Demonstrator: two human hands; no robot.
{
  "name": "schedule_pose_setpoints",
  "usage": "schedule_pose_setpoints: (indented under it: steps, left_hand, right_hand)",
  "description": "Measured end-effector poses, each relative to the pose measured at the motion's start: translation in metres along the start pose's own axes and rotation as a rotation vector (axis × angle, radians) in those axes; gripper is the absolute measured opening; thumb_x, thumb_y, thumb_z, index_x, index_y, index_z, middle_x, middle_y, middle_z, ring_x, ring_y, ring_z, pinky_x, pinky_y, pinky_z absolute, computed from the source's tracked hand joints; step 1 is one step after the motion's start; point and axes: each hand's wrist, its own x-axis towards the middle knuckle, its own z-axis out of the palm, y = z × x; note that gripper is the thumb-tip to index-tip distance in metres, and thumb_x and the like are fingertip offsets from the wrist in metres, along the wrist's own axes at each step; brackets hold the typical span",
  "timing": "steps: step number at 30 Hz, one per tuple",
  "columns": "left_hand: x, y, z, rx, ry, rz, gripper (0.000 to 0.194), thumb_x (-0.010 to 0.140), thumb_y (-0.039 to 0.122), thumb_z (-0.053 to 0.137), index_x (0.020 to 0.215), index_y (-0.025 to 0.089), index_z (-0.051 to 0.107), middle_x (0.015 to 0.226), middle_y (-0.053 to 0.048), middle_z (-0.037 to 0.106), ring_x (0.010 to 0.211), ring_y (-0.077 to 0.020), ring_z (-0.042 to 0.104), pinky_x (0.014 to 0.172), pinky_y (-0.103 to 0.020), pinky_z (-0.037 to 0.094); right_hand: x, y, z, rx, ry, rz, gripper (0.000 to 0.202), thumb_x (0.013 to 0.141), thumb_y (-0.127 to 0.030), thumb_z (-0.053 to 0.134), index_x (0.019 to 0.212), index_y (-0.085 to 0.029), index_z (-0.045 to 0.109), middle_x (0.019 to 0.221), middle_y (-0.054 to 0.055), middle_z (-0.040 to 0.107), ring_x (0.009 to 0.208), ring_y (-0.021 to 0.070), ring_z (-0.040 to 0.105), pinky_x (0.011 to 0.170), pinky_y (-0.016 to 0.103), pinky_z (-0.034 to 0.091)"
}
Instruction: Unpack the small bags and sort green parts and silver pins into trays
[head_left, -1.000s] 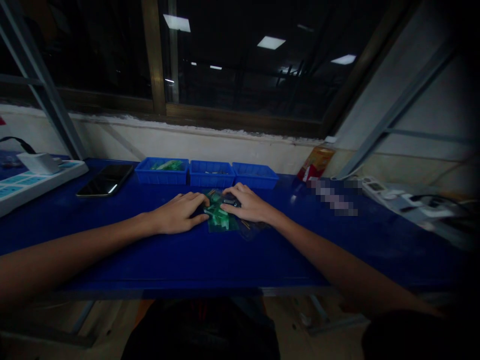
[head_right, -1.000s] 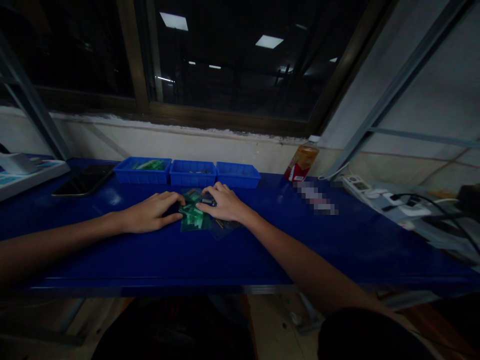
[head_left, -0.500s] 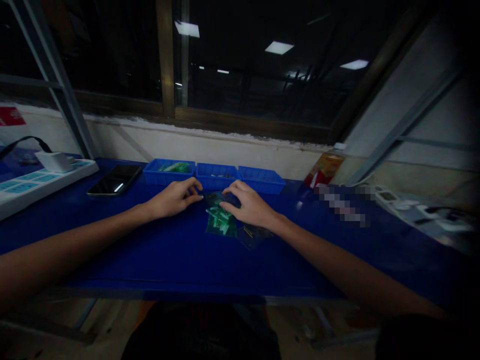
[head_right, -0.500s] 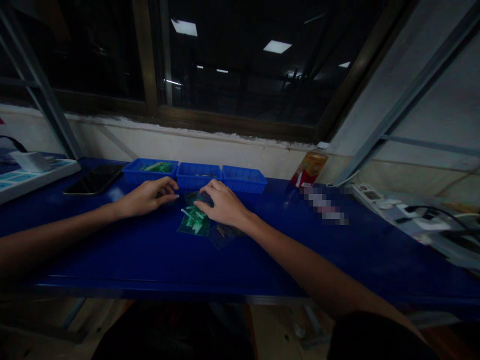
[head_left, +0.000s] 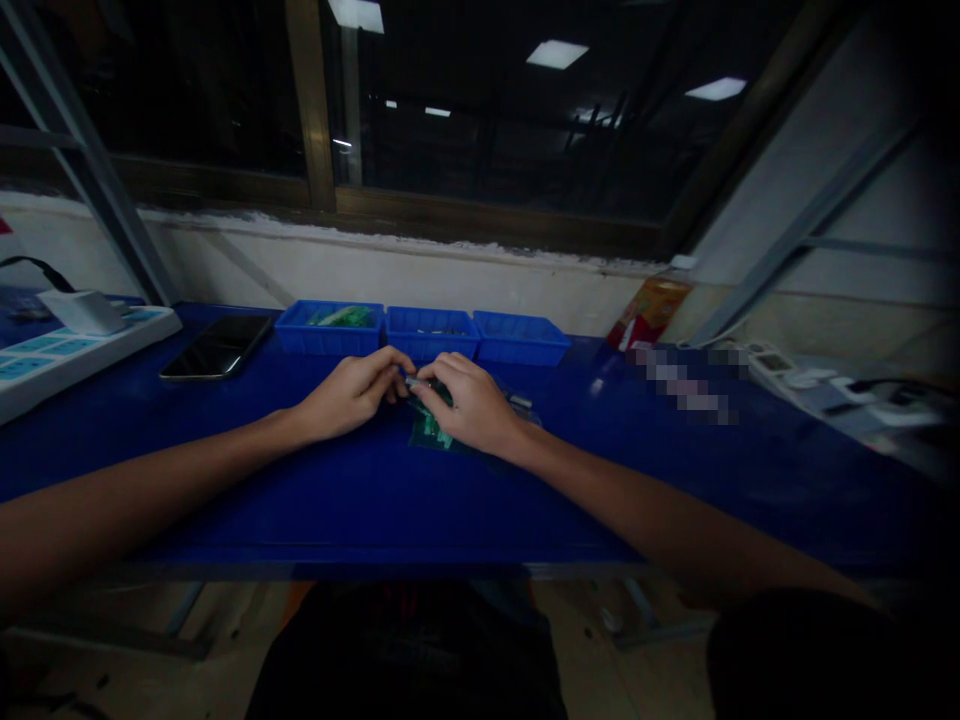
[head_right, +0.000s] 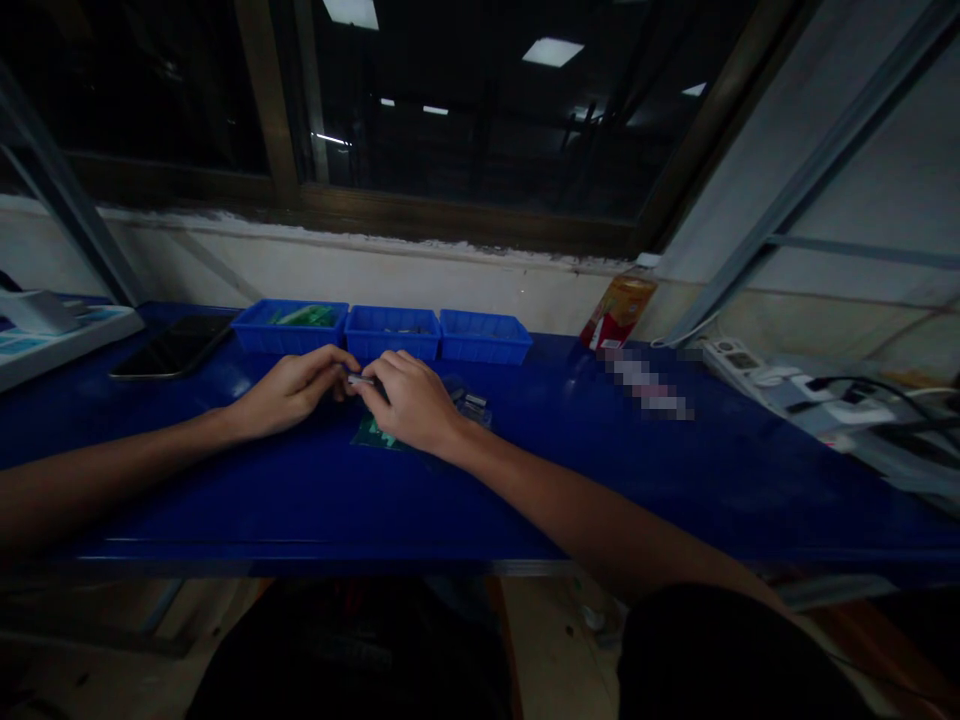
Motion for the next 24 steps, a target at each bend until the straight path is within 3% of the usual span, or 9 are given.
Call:
schedule_pose_setpoints:
  steps: [7,13,18,24]
  left_hand:
    - [0.000,0.005,-0.007,0.232,-0.020,0.127,0.022,0.086,0.018,0.041,0.097,0.015,0.059,0.090,-0.003,0.067,0.080,-0.0134,0.062,0.071,-0.024,0.047]
    - [0.000,0.011,-0.011,0.308,-0.060,0.136,0.022,0.082,0.025,0.051,0.097,0.014,0.061,0.085,-0.004,0.068,0.077,-0.0147,0.063,0.069,-0.025,0.048]
    - [0.000,0.012,-0.013,0.320,-0.020,0.097,0.023,0.083,0.028,0.049,0.094,0.013,0.063,0.083,-0.005,0.068,0.073,-0.0143,0.063,0.066,-0.025,0.046]
    - [0.000,0.012,-0.014,0.341,-0.039,0.054,0.027,0.085,0.030,0.044,0.090,0.013,0.065,0.080,-0.004,0.068,0.069,-0.0140,0.061,0.062,-0.024,0.044]
  right_hand:
    - [0.002,0.002,0.004,0.002,-0.067,0.042,0.023,0.089,-0.027,0.039,0.077,-0.016,0.055,0.076,0.004,0.057,0.076,0.0145,0.050,0.072,0.029,0.037]
    - [0.003,0.000,0.003,0.009,-0.090,0.033,0.028,0.090,-0.026,0.034,0.072,-0.016,0.052,0.072,0.003,0.054,0.072,0.0137,0.049,0.071,0.029,0.037]
    - [0.002,-0.001,0.002,0.083,-0.038,0.033,0.018,0.087,-0.032,0.043,0.084,-0.017,0.052,0.078,0.003,0.056,0.076,0.0144,0.050,0.071,0.029,0.037]
    - [0.001,0.000,0.002,0.045,-0.028,0.010,0.014,0.086,-0.027,0.045,0.088,-0.016,0.053,0.080,0.003,0.055,0.076,0.0143,0.049,0.071,0.029,0.037]
